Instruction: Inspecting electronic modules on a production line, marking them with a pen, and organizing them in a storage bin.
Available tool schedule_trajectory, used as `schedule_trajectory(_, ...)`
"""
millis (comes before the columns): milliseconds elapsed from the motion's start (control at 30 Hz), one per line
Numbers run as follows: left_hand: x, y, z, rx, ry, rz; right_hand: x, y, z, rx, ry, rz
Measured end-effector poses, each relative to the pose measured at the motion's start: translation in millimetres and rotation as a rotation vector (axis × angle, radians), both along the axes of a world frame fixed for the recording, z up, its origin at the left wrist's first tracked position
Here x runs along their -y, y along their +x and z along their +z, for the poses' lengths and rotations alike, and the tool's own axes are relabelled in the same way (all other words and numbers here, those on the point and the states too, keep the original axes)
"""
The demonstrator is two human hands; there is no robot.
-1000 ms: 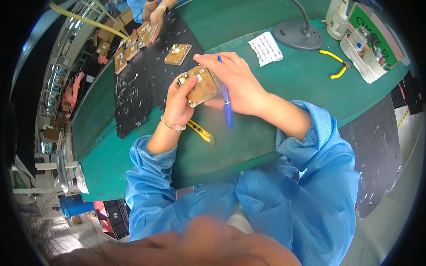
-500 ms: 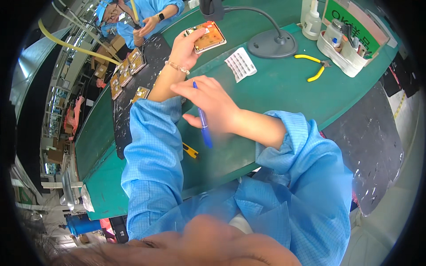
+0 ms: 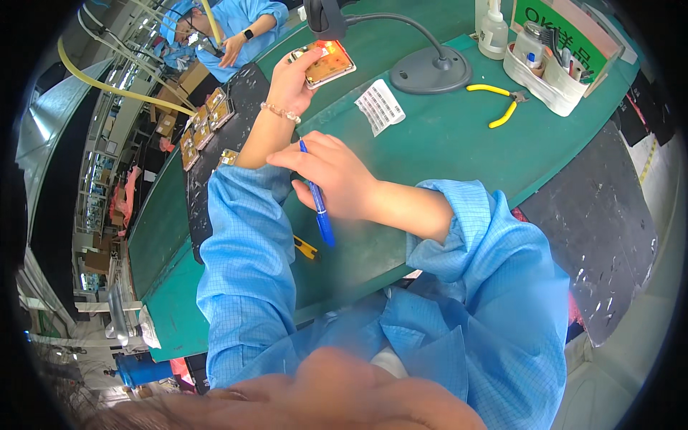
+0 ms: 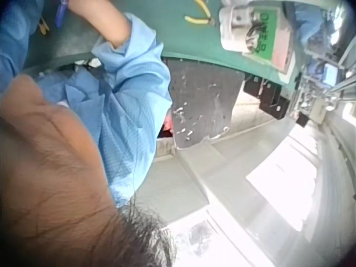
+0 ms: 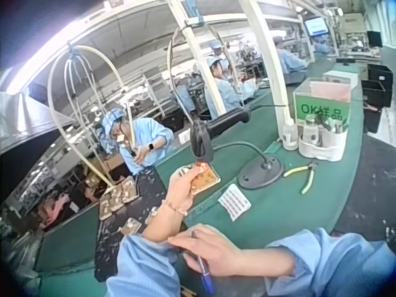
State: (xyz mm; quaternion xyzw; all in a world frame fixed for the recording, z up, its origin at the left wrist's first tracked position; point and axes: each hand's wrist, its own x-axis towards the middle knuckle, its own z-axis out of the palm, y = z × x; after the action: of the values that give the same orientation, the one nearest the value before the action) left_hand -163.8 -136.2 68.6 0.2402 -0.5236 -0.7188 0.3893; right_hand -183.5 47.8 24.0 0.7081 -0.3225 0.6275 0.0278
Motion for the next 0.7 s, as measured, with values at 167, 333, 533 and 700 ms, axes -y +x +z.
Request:
schedule_trajectory(167,-3,13,-1,0.002,-0.012,-0.013,2,0,-4,0.025,0.029,0.086)
schedule_trajectory(333,-2,59,-21,0.091,-0.038,0.04,6,-1,-4,0.062,0.059,0.073)
schedule_trajectory(533,-47,175,1,0.118,-0.064,0.159,2,5,-8,0.085,0.064,0.132)
schedule_trajectory(700,-120,323,14,0.113,-0.085,0.378,3,7,-23,0.096,0.315,0.168)
